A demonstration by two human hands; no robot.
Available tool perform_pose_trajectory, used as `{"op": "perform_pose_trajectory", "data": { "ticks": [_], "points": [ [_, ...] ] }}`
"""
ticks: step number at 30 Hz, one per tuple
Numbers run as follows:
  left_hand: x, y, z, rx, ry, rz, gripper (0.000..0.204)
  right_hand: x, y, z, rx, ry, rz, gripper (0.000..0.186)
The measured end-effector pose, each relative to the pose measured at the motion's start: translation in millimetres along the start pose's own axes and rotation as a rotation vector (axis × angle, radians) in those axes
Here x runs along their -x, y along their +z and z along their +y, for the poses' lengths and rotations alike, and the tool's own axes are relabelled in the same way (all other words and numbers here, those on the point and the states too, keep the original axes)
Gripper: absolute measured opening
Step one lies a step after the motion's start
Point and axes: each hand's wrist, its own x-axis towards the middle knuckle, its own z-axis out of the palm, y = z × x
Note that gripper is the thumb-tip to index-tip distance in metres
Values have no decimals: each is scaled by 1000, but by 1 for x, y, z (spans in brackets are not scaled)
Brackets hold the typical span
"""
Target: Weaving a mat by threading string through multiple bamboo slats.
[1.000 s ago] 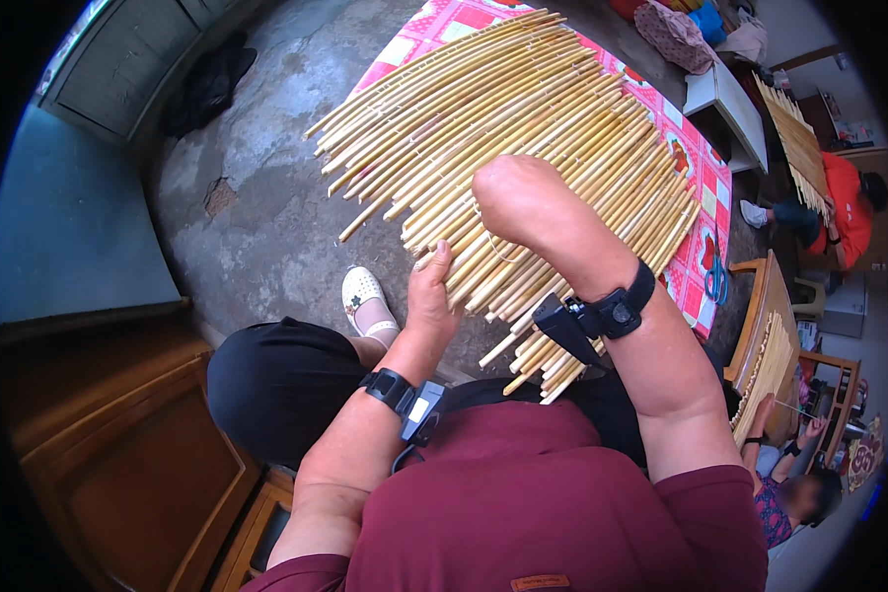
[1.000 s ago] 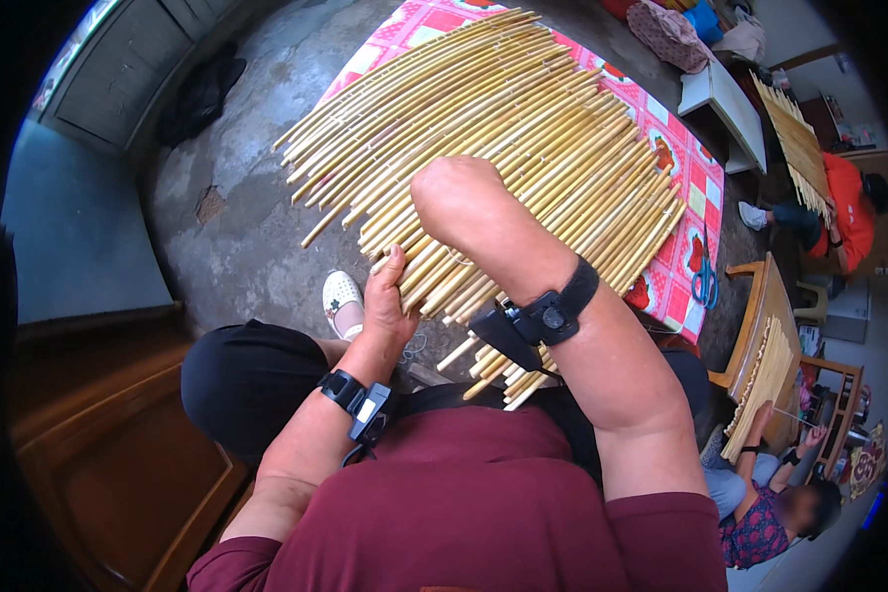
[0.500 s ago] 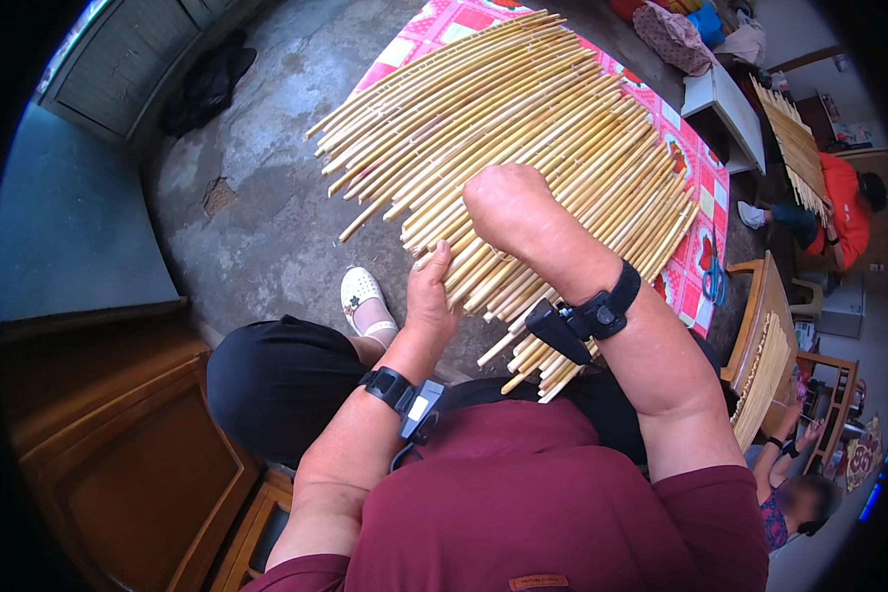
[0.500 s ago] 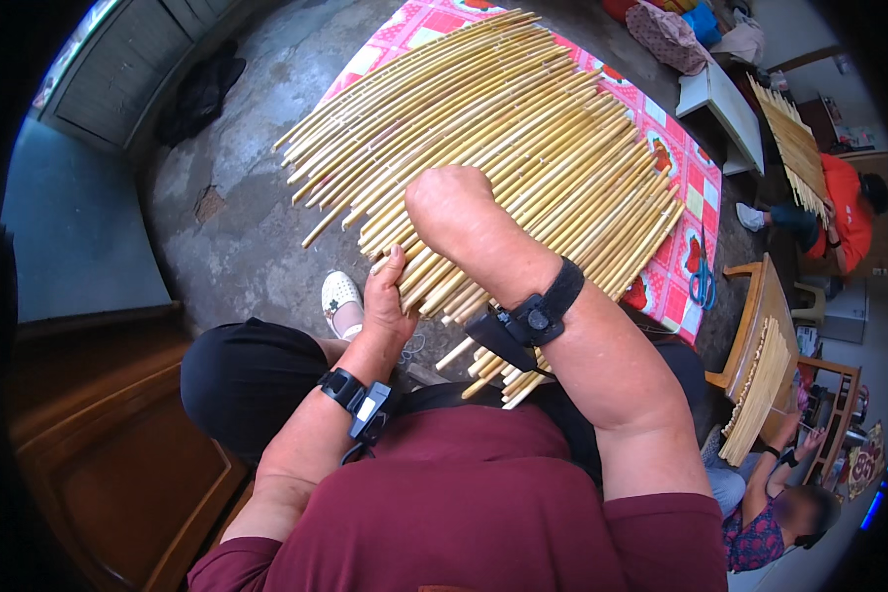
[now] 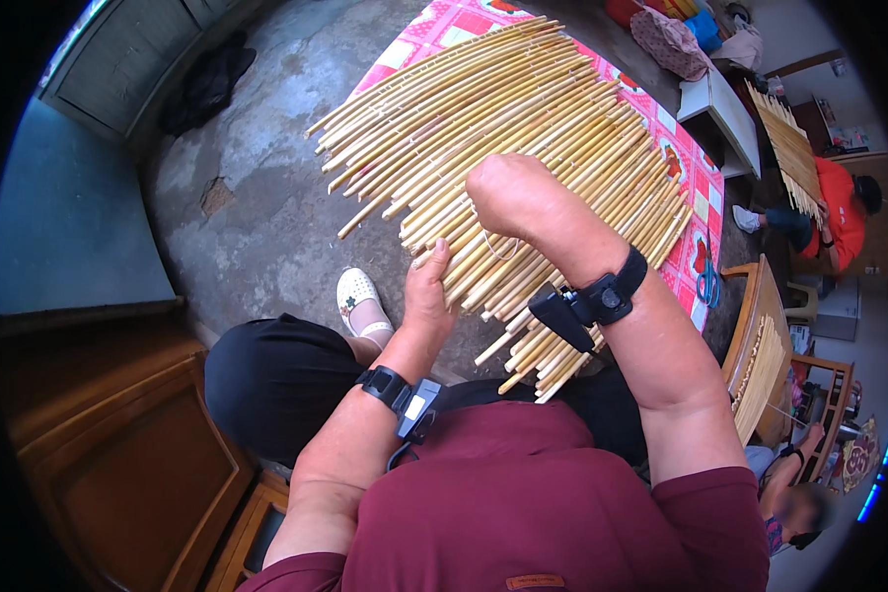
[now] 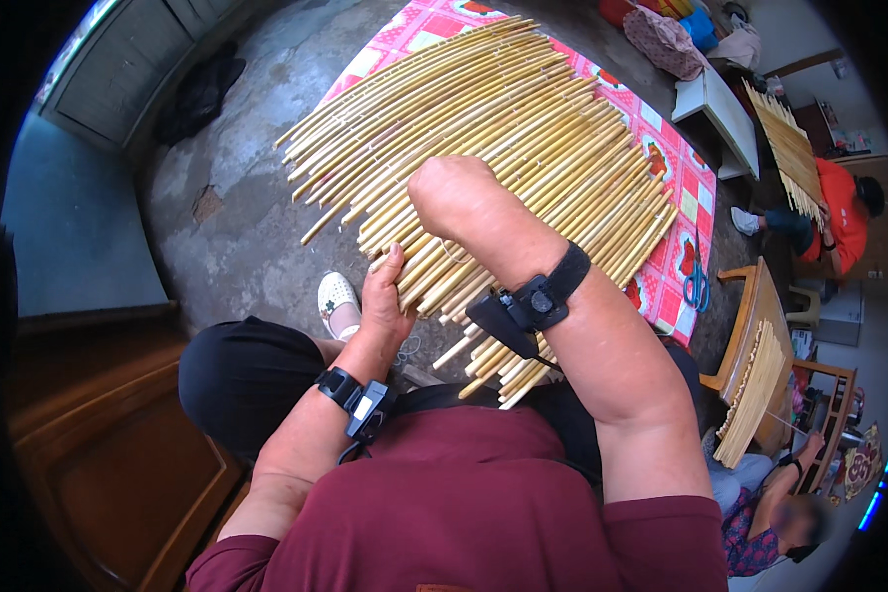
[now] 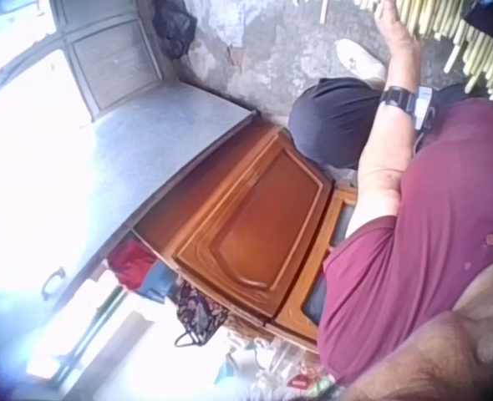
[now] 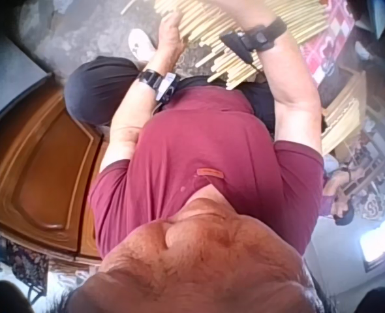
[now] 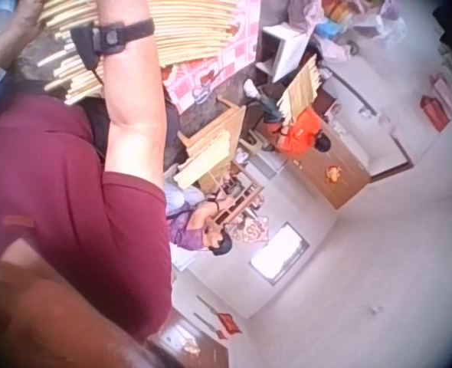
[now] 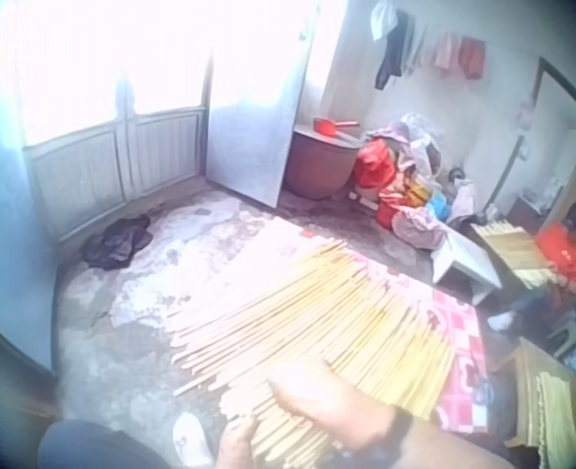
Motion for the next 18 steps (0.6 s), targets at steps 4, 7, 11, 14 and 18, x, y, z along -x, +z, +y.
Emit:
{"op": "perform_pose_trajectory", "data": {
  "ticks": [4,7,11,14,18],
  "points": [
    [-2,-2,-3,5,7,14,44,-2,0,3,-75,-1,-12,16],
    [-2,-1,-2,-2,2,34,43,-2,0,2,-81,2,-5,17],
    [-1,0,0,-15,-12,45,43,-1,0,1,-91,11,-10,17],
    [-1,0,-1,-12,-17,42,43,-2,4,1,-86,22,7,16],
    [-2,-2,-1,-13,-17,60,44,-2,7,-4,-91,40,-2,15]
  ]
}}
